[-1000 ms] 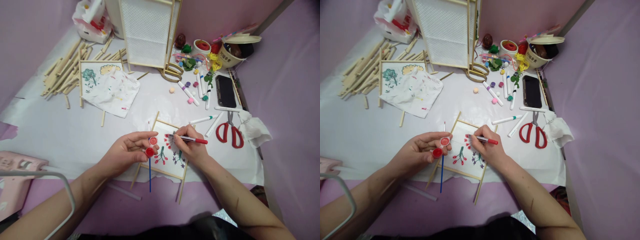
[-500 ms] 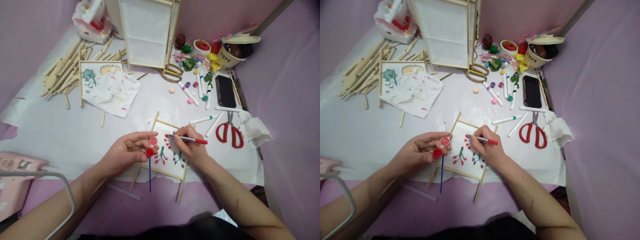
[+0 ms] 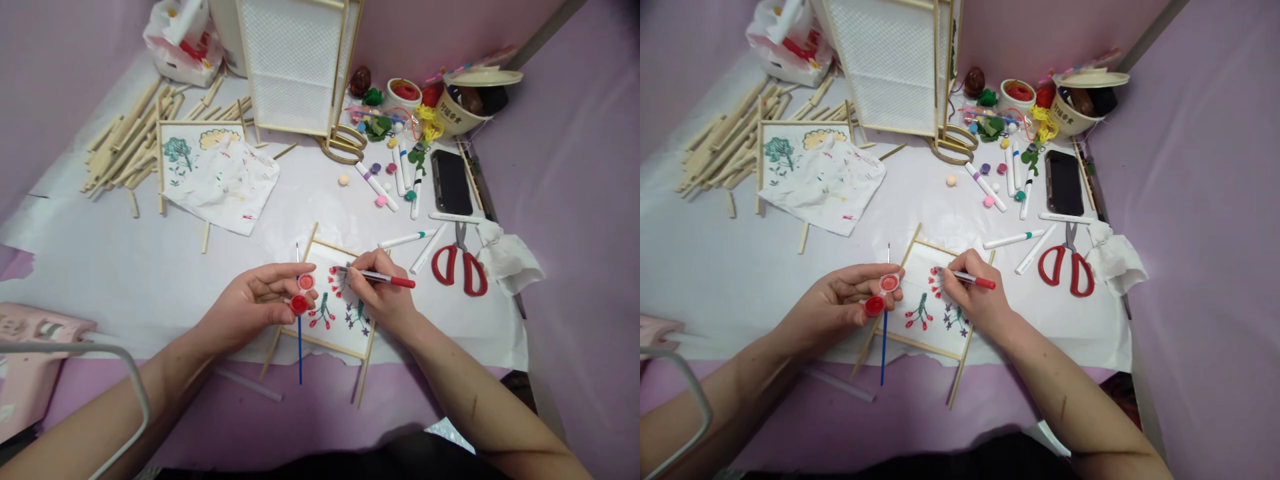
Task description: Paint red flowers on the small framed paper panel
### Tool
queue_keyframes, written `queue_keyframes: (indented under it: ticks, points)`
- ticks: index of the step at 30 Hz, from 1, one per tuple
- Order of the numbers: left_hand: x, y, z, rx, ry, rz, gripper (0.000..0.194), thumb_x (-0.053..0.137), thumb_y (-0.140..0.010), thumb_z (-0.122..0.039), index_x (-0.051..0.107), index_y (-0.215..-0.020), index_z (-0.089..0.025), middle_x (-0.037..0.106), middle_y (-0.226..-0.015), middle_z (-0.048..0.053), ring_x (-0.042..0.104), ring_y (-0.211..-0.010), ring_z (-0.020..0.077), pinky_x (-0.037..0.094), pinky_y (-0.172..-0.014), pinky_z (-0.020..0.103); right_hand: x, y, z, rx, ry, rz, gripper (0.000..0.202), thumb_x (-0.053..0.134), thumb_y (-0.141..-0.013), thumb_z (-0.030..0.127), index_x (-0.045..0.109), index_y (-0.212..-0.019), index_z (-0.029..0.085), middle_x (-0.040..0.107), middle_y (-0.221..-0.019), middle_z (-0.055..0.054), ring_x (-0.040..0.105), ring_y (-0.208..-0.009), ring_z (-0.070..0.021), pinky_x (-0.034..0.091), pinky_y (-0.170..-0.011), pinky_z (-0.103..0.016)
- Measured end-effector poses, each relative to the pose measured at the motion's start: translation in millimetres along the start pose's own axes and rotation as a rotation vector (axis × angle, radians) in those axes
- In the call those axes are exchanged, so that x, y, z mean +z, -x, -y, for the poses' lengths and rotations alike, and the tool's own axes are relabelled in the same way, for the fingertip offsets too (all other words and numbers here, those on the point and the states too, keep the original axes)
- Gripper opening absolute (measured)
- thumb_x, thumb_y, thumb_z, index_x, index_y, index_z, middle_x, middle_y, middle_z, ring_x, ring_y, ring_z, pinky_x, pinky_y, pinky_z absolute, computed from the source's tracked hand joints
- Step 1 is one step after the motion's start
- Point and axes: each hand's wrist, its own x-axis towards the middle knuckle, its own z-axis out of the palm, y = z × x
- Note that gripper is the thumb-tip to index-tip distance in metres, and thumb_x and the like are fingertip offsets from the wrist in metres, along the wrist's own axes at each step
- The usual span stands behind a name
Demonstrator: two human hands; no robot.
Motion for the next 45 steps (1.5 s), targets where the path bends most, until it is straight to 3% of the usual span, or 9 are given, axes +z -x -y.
queue_keyframes:
  ticks: [29, 35, 45]
  points:
    - [0.0, -0.3, -0.1, -0.009, -0.018, -0.02, 0.053, 0.089, -0.061, -0.019, 0.074, -0.11, -0.028, 0.074, -0.082, 0.0, 0.071, -0.084, 0.0161, 0.055, -0.081, 0.024, -1.3, 0.7, 0.7, 0.013, -0.017, 0.012, 0.015, 0.06, -0.086, 0.027, 0.05, -0.075, 0.022, 0.055, -0.062, 0.004, 0.05, -0.054, -0.0107, 0.039, -0.052, -0.024]
    - [1.2, -0.3, -2.4, -0.015, -0.022, -0.047, 0.055, 0.09, -0.057, -0.018, 0.074, -0.109, -0.025, 0.074, -0.081, 0.002, 0.071, -0.084, 0.0204, 0.056, -0.08, 0.03, -0.4, 4.2, -3.7, 0.014, -0.094, -0.048, 0.013, 0.058, -0.087, 0.027, 0.049, -0.079, 0.023, 0.059, -0.067, 0.002, 0.055, -0.058, -0.0127, 0.042, -0.055, -0.027]
    - [-0.9, 0.4, -0.2, -0.015, -0.009, -0.022, 0.053, 0.089, -0.06, -0.017, 0.074, -0.111, -0.027, 0.074, -0.083, 0.002, 0.071, -0.086, 0.0192, 0.056, -0.082, 0.029, -0.4, 0.6, 0.5, 0.016, -0.038, -0.004, 0.014, 0.059, -0.086, 0.025, 0.051, -0.075, 0.022, 0.057, -0.065, 0.002, 0.055, -0.06, -0.0125, 0.041, -0.054, -0.025]
